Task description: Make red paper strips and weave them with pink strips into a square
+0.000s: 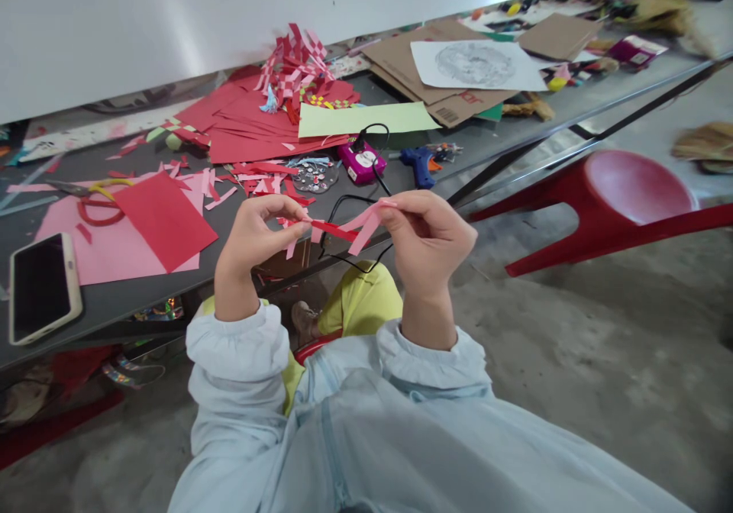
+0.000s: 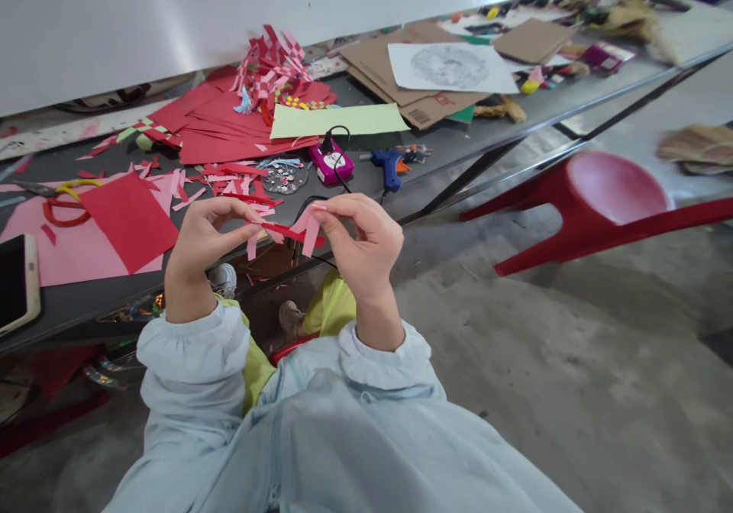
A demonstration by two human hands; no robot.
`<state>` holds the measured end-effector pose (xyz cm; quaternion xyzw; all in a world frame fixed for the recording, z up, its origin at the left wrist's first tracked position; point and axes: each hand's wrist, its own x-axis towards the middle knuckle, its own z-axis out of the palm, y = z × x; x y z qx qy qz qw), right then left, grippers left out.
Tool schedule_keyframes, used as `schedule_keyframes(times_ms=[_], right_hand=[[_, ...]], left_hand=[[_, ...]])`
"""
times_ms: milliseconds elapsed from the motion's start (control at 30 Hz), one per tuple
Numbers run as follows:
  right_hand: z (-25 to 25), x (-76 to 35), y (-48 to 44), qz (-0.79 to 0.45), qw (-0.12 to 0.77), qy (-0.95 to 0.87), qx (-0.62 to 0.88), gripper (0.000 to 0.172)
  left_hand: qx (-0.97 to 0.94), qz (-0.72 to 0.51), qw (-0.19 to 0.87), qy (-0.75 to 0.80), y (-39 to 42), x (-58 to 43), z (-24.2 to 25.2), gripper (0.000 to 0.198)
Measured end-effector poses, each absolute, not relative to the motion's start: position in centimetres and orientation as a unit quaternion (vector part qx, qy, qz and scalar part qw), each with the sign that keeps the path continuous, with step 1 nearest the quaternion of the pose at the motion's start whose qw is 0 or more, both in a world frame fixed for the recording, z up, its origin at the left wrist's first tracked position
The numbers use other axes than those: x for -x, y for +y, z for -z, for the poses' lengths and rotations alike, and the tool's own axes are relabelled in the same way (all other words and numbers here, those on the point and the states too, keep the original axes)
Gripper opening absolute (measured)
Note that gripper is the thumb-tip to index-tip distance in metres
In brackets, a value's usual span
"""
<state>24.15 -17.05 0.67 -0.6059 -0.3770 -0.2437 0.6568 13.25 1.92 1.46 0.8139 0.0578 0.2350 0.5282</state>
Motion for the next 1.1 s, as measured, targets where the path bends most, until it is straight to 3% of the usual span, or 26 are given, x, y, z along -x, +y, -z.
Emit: schedule_keyframes(times_ms=[500,1100], right_hand=[[-0.4,-22.6,-16.2,0.077,0.644,-0.373,0.663,0.005],[-1.8,-23.7,-16.5,0.087,0.678,-0.327,0.653,0.004]], left_hand=[[-0.805,-0.245,0.540,0.030,1.7,-13.3,-1.9,0.015],[-0.802,-0.239,0.546,0.040,1.9,-13.4,-1.6,0.013]])
